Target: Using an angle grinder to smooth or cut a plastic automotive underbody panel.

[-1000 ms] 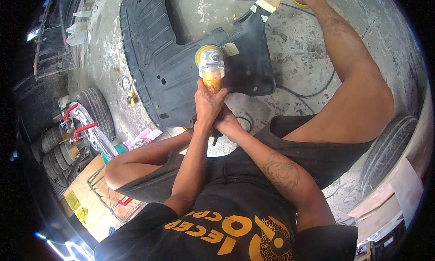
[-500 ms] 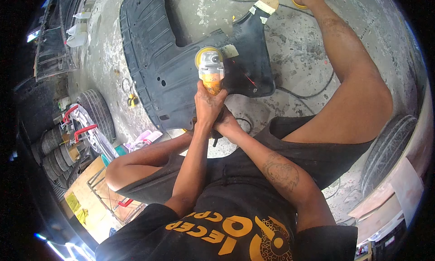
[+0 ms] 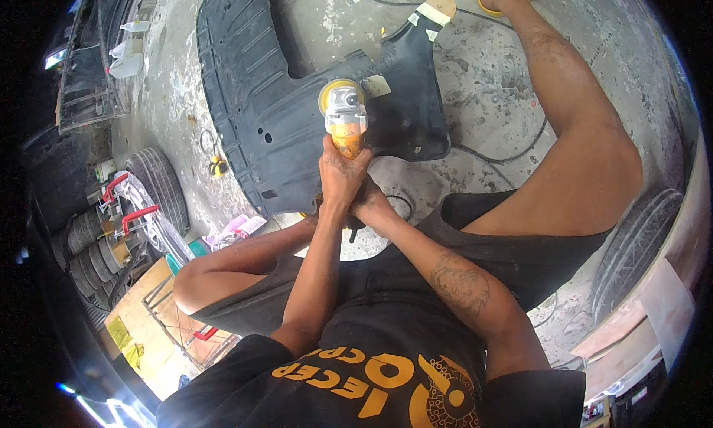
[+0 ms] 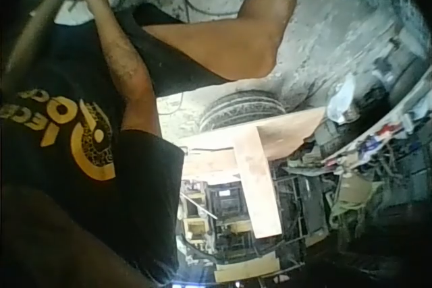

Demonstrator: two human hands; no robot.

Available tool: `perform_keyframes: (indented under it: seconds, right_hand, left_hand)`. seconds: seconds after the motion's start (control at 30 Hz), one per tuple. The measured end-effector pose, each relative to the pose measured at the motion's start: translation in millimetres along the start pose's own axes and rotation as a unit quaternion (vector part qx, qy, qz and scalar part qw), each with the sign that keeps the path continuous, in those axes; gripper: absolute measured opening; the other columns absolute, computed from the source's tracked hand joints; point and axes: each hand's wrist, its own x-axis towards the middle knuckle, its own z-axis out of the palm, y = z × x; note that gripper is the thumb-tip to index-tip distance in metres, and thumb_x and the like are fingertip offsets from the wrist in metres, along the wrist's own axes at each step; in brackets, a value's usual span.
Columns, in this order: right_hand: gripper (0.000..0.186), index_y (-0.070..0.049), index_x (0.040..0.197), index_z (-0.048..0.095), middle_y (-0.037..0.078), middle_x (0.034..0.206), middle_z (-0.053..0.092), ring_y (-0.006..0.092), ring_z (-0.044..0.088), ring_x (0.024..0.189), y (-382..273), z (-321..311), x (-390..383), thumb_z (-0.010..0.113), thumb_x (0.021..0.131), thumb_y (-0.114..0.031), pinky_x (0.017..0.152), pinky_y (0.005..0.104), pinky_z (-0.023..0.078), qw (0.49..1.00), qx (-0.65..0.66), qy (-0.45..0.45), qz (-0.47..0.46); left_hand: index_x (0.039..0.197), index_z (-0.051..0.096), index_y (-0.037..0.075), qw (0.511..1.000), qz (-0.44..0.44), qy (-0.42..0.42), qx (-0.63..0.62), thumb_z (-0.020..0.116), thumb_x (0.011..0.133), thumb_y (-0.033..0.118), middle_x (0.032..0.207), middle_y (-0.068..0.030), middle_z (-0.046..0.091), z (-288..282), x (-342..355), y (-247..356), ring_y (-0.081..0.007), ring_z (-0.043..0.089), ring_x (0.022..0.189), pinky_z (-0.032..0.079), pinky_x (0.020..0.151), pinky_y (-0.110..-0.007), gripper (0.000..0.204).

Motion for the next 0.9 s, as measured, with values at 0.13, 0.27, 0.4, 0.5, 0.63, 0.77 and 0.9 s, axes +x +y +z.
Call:
perform_keyframes:
  seconds: [0.13, 0.27, 0.4, 0.5, 0.63, 0.77, 0.9]
  right_hand:
    - [0.083, -0.003, 0.150, 0.032, 0.013, 0.144, 0.052, 0.0230, 0.053, 0.132, 5.3, -2.0, 1.7, 0.080, 0.086, -0.025, 0.109, 0.0347, 0.046, 1.000, 0.012, -0.005, -0.012]
    - [0.079, -0.005, 0.155, 0.031, 0.011, 0.149, 0.049, 0.0211, 0.047, 0.138, 2.4, -1.0, -0.3, 0.077, 0.092, -0.020, 0.113, 0.0353, 0.041, 1.000, 0.016, -0.011, -0.020]
    - [0.078, -0.006, 0.155, 0.031, 0.011, 0.150, 0.048, 0.0208, 0.047, 0.138, -2.1, -0.6, 2.1, 0.075, 0.092, -0.019, 0.113, 0.0350, 0.041, 1.000, -0.003, 0.000, 0.016]
    - [0.079, -0.007, 0.156, 0.031, 0.011, 0.150, 0.049, 0.0207, 0.047, 0.138, 4.7, -2.6, 4.6, 0.076, 0.092, -0.019, 0.112, 0.0349, 0.042, 1.000, -0.005, 0.000, 0.005]
    - [0.080, -0.008, 0.156, 0.031, 0.011, 0.149, 0.049, 0.0205, 0.047, 0.137, -1.2, -1.0, 0.9, 0.077, 0.091, -0.020, 0.112, 0.0349, 0.042, 1.000, 0.005, -0.006, 0.024]
    - [0.088, -0.003, 0.151, 0.032, 0.013, 0.144, 0.053, 0.0210, 0.053, 0.132, 4.7, -2.4, 3.1, 0.081, 0.085, -0.033, 0.108, 0.0331, 0.045, 1.000, -0.007, -0.004, -0.004]
    - [0.089, -0.003, 0.152, 0.031, 0.013, 0.145, 0.052, 0.0215, 0.053, 0.133, 10.4, -3.4, 5.8, 0.082, 0.084, -0.032, 0.109, 0.0337, 0.045, 1.000, -0.027, 0.006, -0.005]
  left_hand:
    - [0.110, 0.049, -0.008, 1.000, -0.004, -0.001, -0.005, 0.076, 0.076, 0.021, 0.095, -0.0346, 0.069, -0.1, 0.1, 1.7, -0.0507, 0.069, 0.091, 0.055, 0.081, -0.051, 0.052]
    - [0.110, 0.049, -0.008, 1.000, 0.003, 0.001, 0.004, 0.077, 0.076, 0.021, 0.095, -0.0346, 0.069, -0.1, -0.1, 1.1, -0.0505, 0.070, 0.091, 0.055, 0.081, -0.051, 0.052]
    - [0.110, 0.049, -0.007, 1.000, 0.015, 0.000, 0.013, 0.077, 0.076, 0.021, 0.095, -0.0347, 0.069, 0.9, 0.4, 2.4, -0.0510, 0.069, 0.090, 0.055, 0.080, -0.052, 0.053]
    - [0.110, 0.049, -0.007, 1.000, 0.019, 0.000, 0.011, 0.077, 0.076, 0.021, 0.095, -0.0347, 0.069, 2.7, 0.7, 3.7, -0.0513, 0.069, 0.090, 0.055, 0.080, -0.052, 0.053]
    - [0.110, 0.049, -0.007, 1.000, 0.014, 0.002, 0.009, 0.077, 0.077, 0.021, 0.095, -0.0347, 0.069, 0.3, 0.9, 0.7, -0.0510, 0.069, 0.090, 0.054, 0.080, -0.052, 0.052]
    - [0.109, 0.049, -0.007, 1.000, 0.008, 0.001, 0.014, 0.077, 0.077, 0.021, 0.096, -0.0346, 0.069, 0.8, 0.6, 0.6, -0.0508, 0.069, 0.091, 0.054, 0.080, -0.052, 0.052]
    - [0.110, 0.049, -0.007, 1.000, 0.008, -0.002, 0.006, 0.077, 0.077, 0.021, 0.096, -0.0344, 0.069, 1.6, 0.2, 4.0, -0.0504, 0.069, 0.091, 0.055, 0.081, -0.051, 0.052]
